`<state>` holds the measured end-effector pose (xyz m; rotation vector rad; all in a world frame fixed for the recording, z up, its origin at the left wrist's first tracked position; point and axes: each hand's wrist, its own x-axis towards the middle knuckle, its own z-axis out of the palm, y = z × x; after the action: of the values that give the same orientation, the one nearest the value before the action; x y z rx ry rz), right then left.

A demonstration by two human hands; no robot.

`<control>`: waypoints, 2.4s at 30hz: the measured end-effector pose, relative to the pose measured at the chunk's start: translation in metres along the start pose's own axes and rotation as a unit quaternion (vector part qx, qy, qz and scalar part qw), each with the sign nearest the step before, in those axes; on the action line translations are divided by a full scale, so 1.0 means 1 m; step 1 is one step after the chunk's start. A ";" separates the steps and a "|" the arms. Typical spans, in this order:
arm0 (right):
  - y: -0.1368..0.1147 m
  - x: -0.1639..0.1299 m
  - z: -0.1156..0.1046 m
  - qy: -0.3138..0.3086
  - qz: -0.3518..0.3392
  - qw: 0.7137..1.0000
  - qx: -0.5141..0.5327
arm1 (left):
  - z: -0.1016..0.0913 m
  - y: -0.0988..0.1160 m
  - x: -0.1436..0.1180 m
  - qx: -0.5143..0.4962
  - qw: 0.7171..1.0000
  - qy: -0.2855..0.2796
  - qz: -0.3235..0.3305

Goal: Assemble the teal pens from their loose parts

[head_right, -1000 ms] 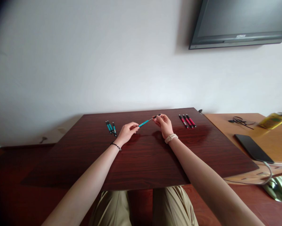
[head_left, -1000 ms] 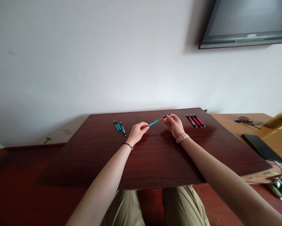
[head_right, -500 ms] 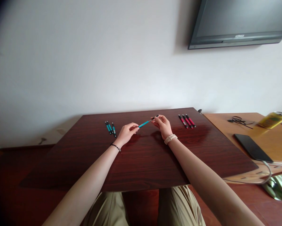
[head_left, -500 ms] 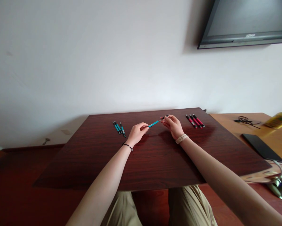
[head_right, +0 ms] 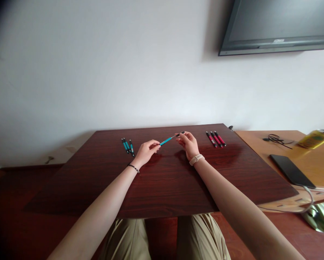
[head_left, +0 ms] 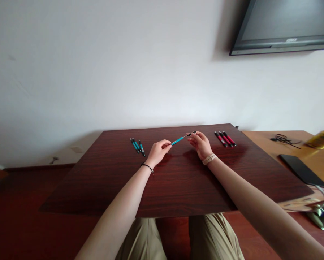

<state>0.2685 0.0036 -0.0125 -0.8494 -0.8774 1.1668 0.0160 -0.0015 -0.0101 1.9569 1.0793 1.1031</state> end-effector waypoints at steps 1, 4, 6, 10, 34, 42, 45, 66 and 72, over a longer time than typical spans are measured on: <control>0.000 0.001 0.000 0.005 -0.002 1.000 0.000 | 0.000 0.000 0.000 0.000 1.000 -0.001 -0.001; 0.001 0.002 -0.001 0.000 0.000 1.000 -0.006 | 0.000 0.002 0.000 0.003 1.000 -0.002 -0.004; 0.001 0.002 -0.002 -0.003 -0.003 1.000 -0.007 | 0.000 0.003 0.000 0.002 1.000 -0.001 -0.004; 0.001 0.003 -0.002 0.013 -0.008 1.000 0.016 | 0.001 0.003 0.000 -0.005 1.000 -0.003 -0.001; -0.002 -0.002 0.003 0.005 0.001 0.998 0.058 | 0.001 -0.002 0.001 0.007 1.000 -0.004 0.011; -0.001 -0.001 0.002 0.007 0.004 0.999 0.053 | 0.001 -0.001 0.001 0.008 1.000 -0.005 0.009; -0.001 -0.003 0.003 -0.021 0.012 0.999 0.040 | 0.001 0.000 0.000 0.007 1.000 -0.005 0.007; -0.006 -0.001 0.002 -0.005 -0.006 0.995 0.098 | 0.001 0.001 0.000 0.011 1.000 -0.004 0.001; 0.001 0.002 0.000 0.037 0.003 0.997 0.064 | 0.001 0.000 0.000 0.007 1.000 -0.009 -0.002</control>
<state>0.2686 0.0059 -0.0129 -0.7852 -0.7320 1.1778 0.0170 -0.0015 -0.0102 1.9700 1.0836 1.0763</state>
